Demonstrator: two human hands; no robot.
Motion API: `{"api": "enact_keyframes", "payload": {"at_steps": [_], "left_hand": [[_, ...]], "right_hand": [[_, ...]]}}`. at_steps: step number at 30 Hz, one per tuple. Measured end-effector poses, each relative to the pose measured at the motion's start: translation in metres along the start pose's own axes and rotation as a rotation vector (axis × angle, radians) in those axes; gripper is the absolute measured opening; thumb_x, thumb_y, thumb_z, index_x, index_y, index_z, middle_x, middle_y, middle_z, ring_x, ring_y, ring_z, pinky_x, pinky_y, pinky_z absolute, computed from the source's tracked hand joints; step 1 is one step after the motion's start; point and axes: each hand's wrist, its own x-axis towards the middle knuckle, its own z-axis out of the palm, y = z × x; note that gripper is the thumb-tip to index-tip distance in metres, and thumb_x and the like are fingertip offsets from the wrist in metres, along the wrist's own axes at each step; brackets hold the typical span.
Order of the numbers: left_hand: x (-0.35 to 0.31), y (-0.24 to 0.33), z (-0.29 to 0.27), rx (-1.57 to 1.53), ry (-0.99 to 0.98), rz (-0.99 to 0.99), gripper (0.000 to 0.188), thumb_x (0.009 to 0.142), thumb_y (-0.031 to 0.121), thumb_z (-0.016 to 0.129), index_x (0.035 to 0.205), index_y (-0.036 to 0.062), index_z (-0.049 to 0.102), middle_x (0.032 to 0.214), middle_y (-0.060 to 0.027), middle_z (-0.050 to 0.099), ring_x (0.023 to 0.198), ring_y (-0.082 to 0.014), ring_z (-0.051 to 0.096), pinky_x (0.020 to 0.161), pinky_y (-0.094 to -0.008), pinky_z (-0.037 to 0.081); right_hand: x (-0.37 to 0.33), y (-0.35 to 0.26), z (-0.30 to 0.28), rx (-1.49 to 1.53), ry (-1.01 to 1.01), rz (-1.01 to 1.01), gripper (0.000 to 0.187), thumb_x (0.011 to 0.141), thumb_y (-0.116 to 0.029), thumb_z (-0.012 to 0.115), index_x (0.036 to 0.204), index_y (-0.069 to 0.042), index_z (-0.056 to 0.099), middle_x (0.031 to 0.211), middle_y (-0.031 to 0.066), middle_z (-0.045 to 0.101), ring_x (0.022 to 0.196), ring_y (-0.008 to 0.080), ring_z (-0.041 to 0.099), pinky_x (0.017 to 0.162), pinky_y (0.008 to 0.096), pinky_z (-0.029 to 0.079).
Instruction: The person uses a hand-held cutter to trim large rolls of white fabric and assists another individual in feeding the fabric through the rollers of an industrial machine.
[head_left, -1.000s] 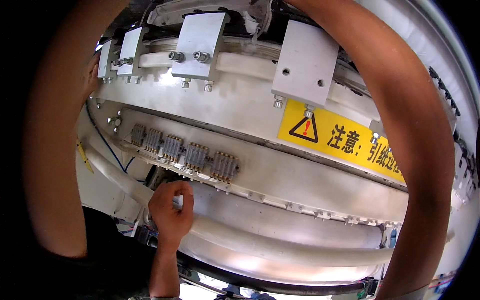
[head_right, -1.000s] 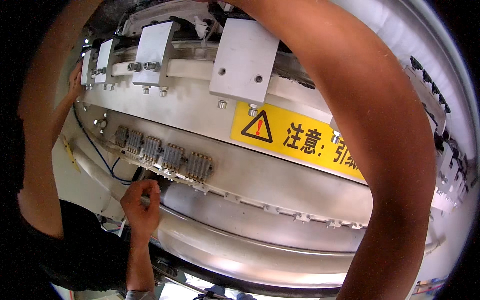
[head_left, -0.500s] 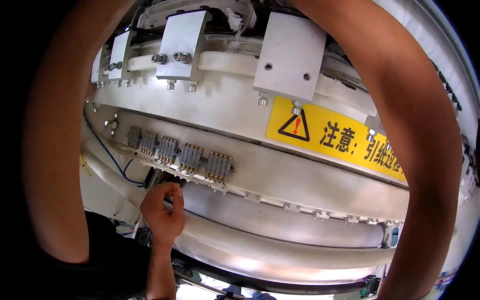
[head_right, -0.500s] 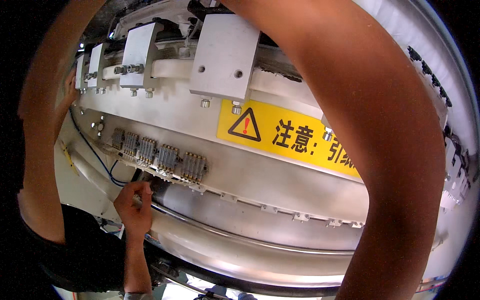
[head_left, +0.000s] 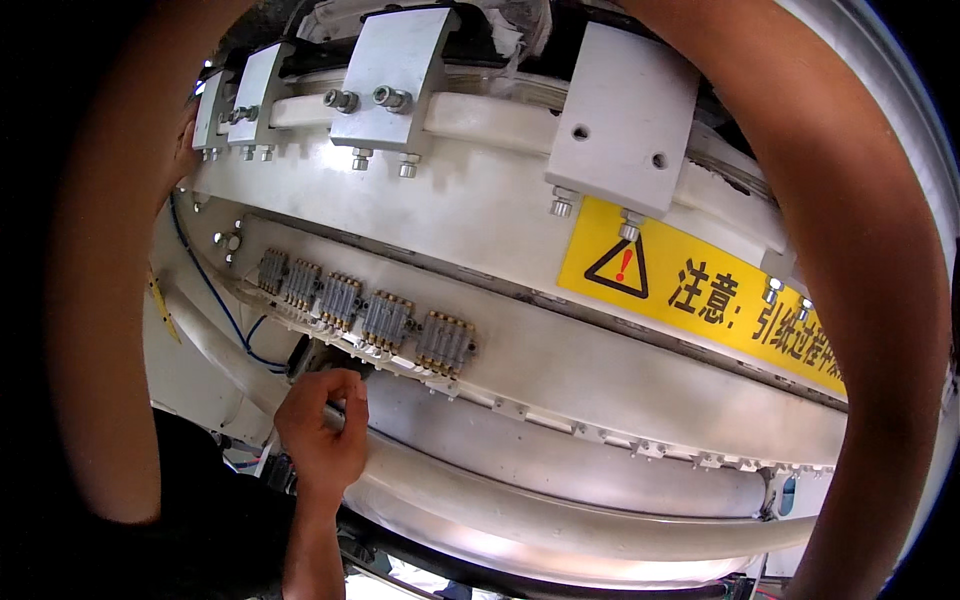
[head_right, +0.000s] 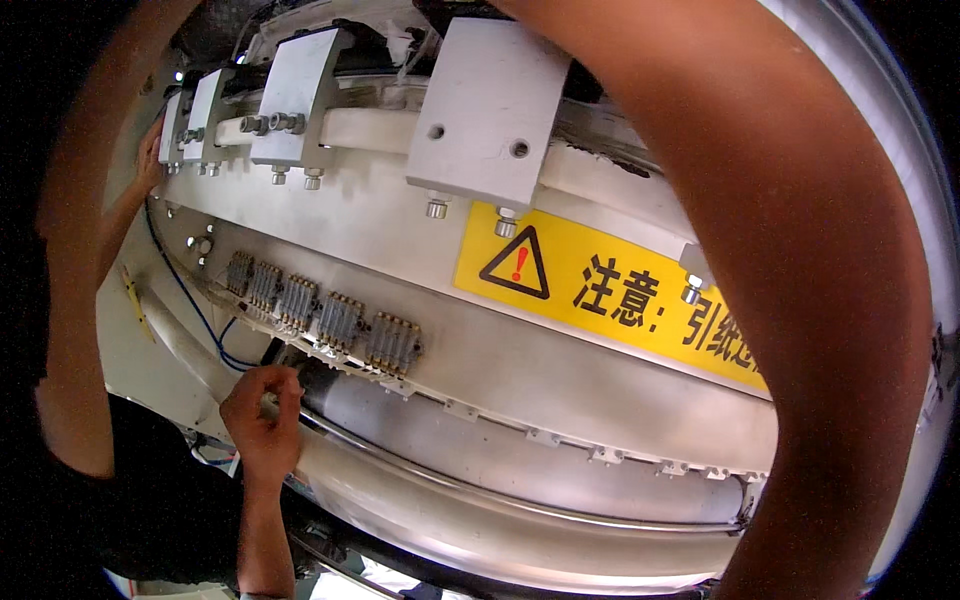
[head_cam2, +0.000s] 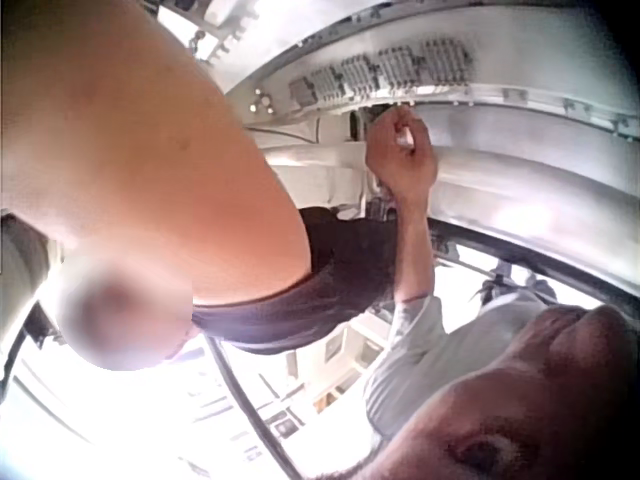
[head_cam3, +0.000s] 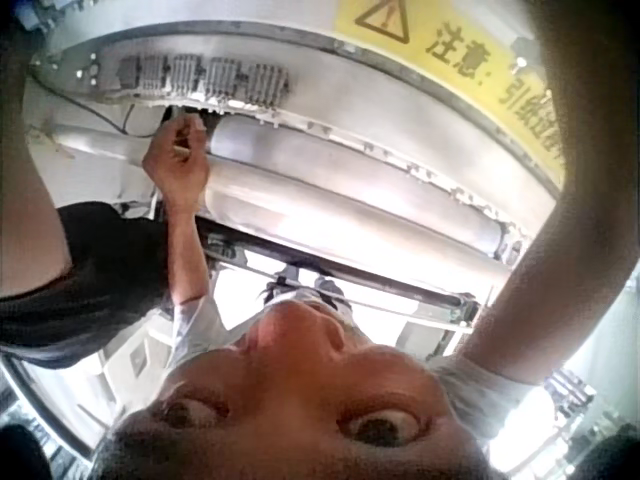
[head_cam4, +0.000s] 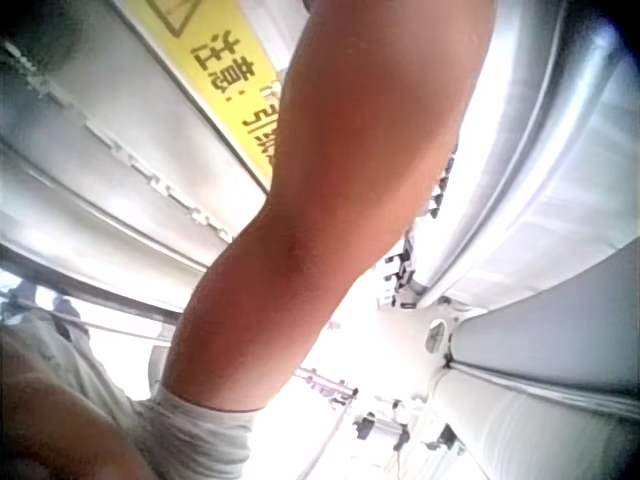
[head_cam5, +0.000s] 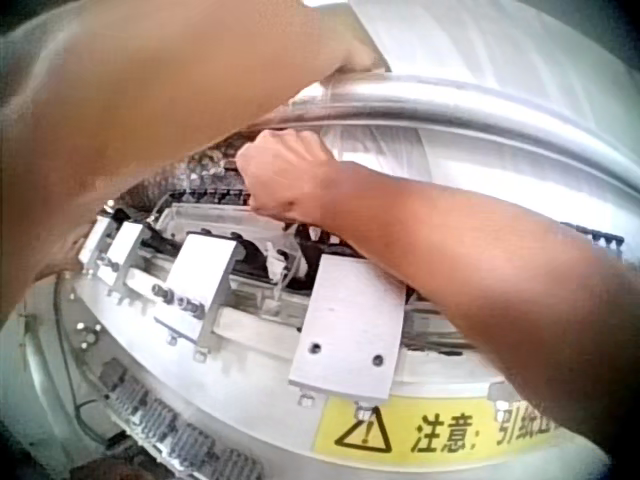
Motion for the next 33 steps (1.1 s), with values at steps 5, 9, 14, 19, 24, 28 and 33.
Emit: {"api": "enact_keyframes", "payload": {"at_steps": [5, 9, 14, 19, 24, 28, 33], "left_hand": [[0.002, 0.001, 0.0, 0.003, -0.01, 0.044, 0.007, 0.086, 0.004, 0.073, 0.092, 0.0047, 0.069, 0.077, -0.0069, 0.066, 0.068, -0.0211, 0.063, 0.063, -0.033, 0.049], [0.0, -0.002, 0.001, -0.009, -0.002, 0.001, 0.007, 0.086, 0.004, 0.073, 0.093, 0.0044, 0.07, 0.078, -0.007, 0.067, 0.068, -0.0211, 0.063, 0.064, -0.033, 0.049], [0.0, -0.003, 0.002, -0.028, 0.007, 0.018, 0.006, 0.087, 0.005, 0.073, 0.093, 0.0041, 0.07, 0.079, -0.0076, 0.067, 0.069, -0.0211, 0.064, 0.064, -0.033, 0.049], [0.0, -0.003, 0.001, -0.014, 0.004, 0.023, 0.007, 0.087, 0.005, 0.073, 0.093, 0.0043, 0.07, 0.078, -0.0077, 0.067, 0.068, -0.0211, 0.064, 0.064, -0.0329, 0.049], [0.0, -0.002, 0.002, 0.0, 0.013, 0.023, 0.007, 0.087, 0.006, 0.073, 0.093, 0.0043, 0.07, 0.077, -0.0076, 0.067, 0.068, -0.0216, 0.064, 0.063, -0.0328, 0.049], [0.0, -0.002, 0.001, -0.006, 0.017, 0.017, 0.007, 0.087, 0.005, 0.073, 0.093, 0.0042, 0.07, 0.077, -0.0077, 0.066, 0.068, -0.0219, 0.064, 0.063, -0.033, 0.049], [-0.001, -0.002, 0.001, -0.029, 0.014, 0.015, 0.007, 0.087, 0.005, 0.073, 0.094, 0.0038, 0.07, 0.077, -0.0076, 0.066, 0.068, -0.0217, 0.064, 0.064, -0.0329, 0.049]], "right_hand": [[0.015, 0.0, 0.006, 0.059, 0.12, 0.077, 0.023, 0.08, -0.012, 0.064, 0.09, 0.003, 0.077, 0.096, 0.0294, 0.074, 0.09, 0.0437, 0.074, 0.079, 0.0504, 0.061], [0.015, -0.01, 0.005, 0.134, -0.012, 0.138, 0.026, 0.08, -0.013, 0.064, 0.094, 0.004, 0.077, 0.097, 0.0301, 0.073, 0.092, 0.0443, 0.074, 0.08, 0.0496, 0.061], [0.012, -0.004, 0.009, 0.215, 0.03, 0.189, 0.025, 0.081, -0.013, 0.066, 0.094, 0.005, 0.076, 0.096, 0.0316, 0.072, 0.094, 0.0454, 0.074, 0.082, 0.0504, 0.061], [0.015, -0.004, 0.013, 0.219, 0.076, 0.169, 0.024, 0.081, -0.014, 0.066, 0.09, 0.006, 0.076, 0.093, 0.034, 0.071, 0.092, 0.0452, 0.074, 0.082, 0.051, 0.061], [0.014, -0.002, 0.012, 0.253, 0.054, 0.163, 0.024, 0.08, -0.013, 0.065, 0.089, 0.007, 0.075, 0.092, 0.035, 0.07, 0.092, 0.0459, 0.073, 0.081, 0.0512, 0.061], [0.015, -0.005, 0.009, 0.251, 0.054, 0.212, 0.023, 0.079, -0.012, 0.064, 0.088, 0.007, 0.076, 0.09, 0.035, 0.07, 0.09, 0.0462, 0.073, 0.08, 0.0514, 0.061], [0.012, -0.004, 0.006, 0.248, 0.009, 0.212, 0.023, 0.078, -0.012, 0.064, 0.087, 0.006, 0.076, 0.088, 0.0349, 0.07, 0.088, 0.0466, 0.073, 0.078, 0.0519, 0.061]]}}
